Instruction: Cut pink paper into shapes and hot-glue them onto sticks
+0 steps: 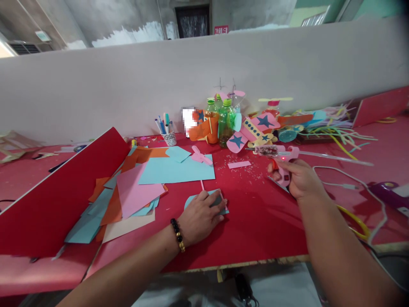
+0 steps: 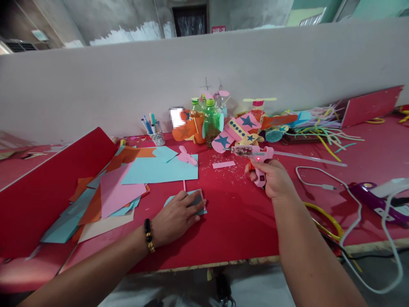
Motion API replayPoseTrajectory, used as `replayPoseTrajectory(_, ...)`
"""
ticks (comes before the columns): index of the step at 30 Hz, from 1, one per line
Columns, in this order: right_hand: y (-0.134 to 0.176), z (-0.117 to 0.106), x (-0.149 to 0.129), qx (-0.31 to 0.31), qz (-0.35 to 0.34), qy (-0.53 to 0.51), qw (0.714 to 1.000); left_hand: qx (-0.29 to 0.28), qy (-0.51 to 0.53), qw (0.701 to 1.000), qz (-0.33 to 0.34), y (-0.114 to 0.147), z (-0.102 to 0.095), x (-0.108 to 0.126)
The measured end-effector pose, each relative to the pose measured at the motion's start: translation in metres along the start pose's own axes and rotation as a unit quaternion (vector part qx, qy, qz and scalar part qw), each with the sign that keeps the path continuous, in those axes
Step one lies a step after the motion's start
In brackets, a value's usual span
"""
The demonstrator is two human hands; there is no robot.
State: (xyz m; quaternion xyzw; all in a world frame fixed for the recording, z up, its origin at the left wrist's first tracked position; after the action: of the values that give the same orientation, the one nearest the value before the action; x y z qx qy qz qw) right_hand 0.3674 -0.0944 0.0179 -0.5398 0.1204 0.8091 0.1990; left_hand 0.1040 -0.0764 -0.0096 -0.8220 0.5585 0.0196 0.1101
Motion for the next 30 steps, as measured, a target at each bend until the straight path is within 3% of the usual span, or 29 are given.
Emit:
replayPoseTrajectory(9,0.0012,0.0011,-0.0001,0.004,0.004,-0.005,1.0,-0.013,0.005,1.0,0.024,0.0028,0.0021,-0.0011)
replayPoseTrajectory(24,0.0013,0.0027,0.0003,0.001,0.015,0.001,1.0,-0.023,-0.022,0.999,-0.017,0.0045,-0.0019,0.0026)
replayPoseTrajectory(30,0.0004,0.0024,0.001,-0.021,0.008,0.004,1.0,-0.01,0.03,0.999,-0.036,0.0053,-0.0009,-0.0045)
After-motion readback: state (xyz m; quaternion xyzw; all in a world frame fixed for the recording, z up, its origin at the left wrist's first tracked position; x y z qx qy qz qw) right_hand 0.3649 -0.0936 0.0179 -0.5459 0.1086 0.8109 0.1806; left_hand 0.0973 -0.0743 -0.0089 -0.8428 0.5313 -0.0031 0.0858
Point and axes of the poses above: each hand's wrist, its own y-axis away from the middle knuckle, its own z-axis out of the palm, x = y × z, the point moved 6 cm from there along -y, towards the middle knuckle, and after that the axes turned 11 degrees about -y, right-handed, at the moved point
